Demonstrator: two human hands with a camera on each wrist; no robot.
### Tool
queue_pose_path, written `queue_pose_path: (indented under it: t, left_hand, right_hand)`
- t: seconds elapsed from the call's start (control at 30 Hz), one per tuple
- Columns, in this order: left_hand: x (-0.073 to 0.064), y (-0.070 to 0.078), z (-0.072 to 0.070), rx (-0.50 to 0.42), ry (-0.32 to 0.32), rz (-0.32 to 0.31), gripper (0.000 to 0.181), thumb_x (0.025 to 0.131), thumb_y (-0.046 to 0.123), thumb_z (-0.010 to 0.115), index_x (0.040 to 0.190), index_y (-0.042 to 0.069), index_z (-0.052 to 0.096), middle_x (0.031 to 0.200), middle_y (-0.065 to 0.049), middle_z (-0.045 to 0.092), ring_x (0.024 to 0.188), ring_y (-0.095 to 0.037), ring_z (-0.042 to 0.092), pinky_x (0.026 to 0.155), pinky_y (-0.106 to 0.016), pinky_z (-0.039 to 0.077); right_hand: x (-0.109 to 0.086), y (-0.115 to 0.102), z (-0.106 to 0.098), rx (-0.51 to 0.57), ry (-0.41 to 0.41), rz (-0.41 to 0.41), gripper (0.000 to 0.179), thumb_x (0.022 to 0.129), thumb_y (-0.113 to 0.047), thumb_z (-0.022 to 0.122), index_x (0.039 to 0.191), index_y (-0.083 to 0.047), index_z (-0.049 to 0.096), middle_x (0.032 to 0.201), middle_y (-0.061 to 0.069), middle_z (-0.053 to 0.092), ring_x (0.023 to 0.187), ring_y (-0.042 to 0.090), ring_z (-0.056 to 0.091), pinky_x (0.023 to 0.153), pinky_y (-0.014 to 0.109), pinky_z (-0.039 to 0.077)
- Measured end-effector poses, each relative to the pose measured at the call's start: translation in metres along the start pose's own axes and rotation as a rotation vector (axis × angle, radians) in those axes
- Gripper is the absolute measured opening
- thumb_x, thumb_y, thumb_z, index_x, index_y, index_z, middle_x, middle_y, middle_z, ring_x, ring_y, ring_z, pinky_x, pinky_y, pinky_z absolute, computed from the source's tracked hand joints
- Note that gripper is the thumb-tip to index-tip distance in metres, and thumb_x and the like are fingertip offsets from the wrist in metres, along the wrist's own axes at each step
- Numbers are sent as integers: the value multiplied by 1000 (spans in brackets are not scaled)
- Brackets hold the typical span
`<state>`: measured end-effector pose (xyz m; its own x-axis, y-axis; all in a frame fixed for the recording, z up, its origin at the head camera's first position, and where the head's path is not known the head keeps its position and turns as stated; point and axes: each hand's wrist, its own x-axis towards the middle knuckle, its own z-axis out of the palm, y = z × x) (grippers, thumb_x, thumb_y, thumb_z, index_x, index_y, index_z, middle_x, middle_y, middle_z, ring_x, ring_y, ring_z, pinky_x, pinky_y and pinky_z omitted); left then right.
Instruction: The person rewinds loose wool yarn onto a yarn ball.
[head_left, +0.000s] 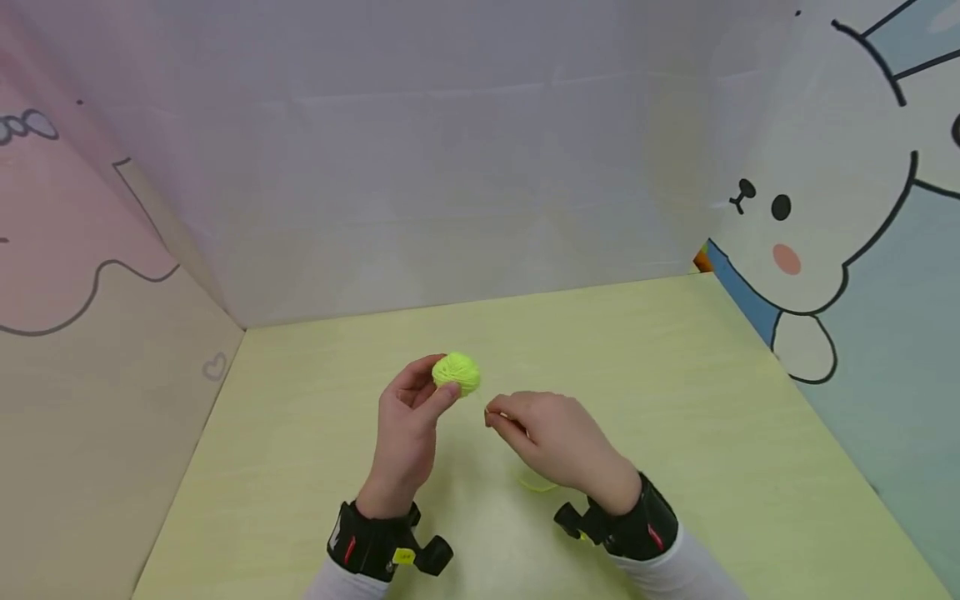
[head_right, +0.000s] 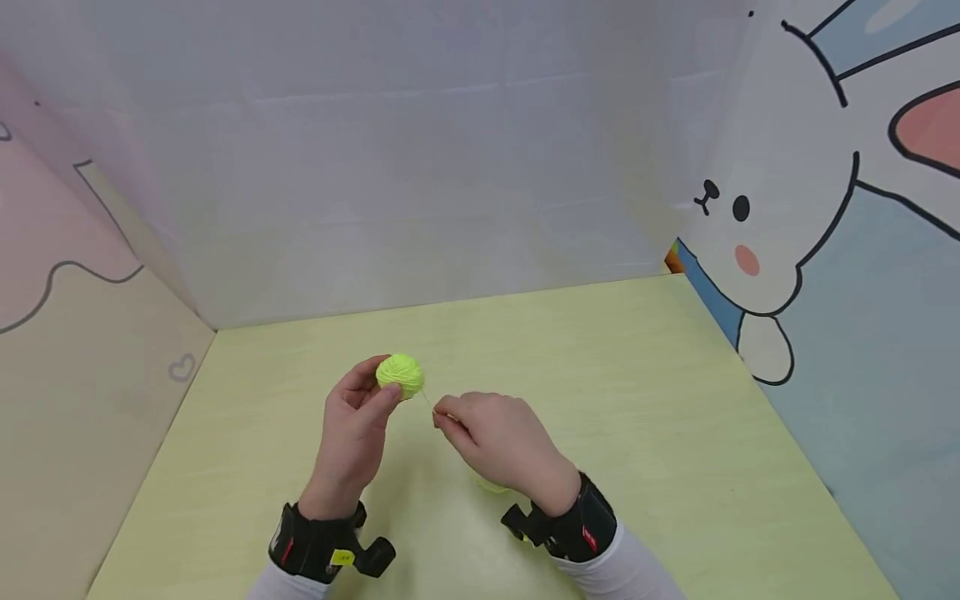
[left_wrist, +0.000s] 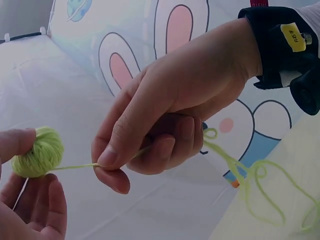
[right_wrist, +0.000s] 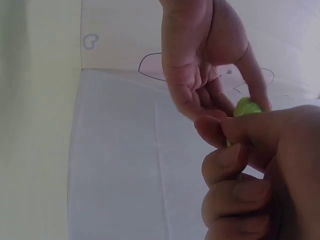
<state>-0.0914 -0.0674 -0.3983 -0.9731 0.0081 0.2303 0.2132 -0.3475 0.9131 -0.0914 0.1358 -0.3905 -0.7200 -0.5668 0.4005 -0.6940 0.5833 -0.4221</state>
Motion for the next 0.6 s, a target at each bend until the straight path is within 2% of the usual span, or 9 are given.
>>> queue_pose_path:
  t: [0.13, 0.23, 0.33, 0.47, 0.6]
  left_hand:
    - [3, -3, 0, 20, 75, -22, 36, 90, -2, 69, 123, -7, 55, 112, -14, 64, 99, -27, 63, 86, -28, 56]
    - [3, -5, 0, 57, 101, -23, 38, 89, 1, 72, 122, -6, 56, 112, -15, 64, 97, -27, 63, 84, -27, 57]
    - [4, -9, 0, 119, 103, 2, 40, 85, 4, 77, 120, -5, 59, 110, -17, 63, 95, -29, 64, 81, -28, 59]
    - [2, -12, 2, 239, 64, 64, 39, 82, 6, 80, 116, -2, 62, 106, -18, 63, 92, -32, 64, 78, -28, 59]
    - [0, -13, 5, 379, -20, 112, 34, 81, 3, 80, 111, 0, 64, 106, -15, 64, 90, -28, 64, 79, -29, 59]
  right_hand:
    - [-1, -5, 4, 11, -51, -65, 11, 99, -23, 60, 94, -22, 69, 78, -18, 61, 61, -1, 48, 54, 20, 46]
    - [-3, -7, 2, 13, -29, -81, 11, 98, -21, 60, 92, -22, 69, 76, -18, 58, 60, -1, 46, 52, 19, 44]
    - [-4, -7, -2, 16, 17, -92, 11, 97, -20, 60, 91, -22, 68, 76, -18, 58, 60, -2, 45, 52, 18, 43]
    - [-5, -5, -8, 27, 84, -124, 12, 95, -16, 58, 94, -22, 68, 82, -17, 62, 64, -4, 47, 53, 18, 45]
    - [-7, -2, -13, 46, 176, -143, 10, 94, -15, 60, 97, -18, 69, 88, -12, 66, 67, -2, 51, 54, 20, 49]
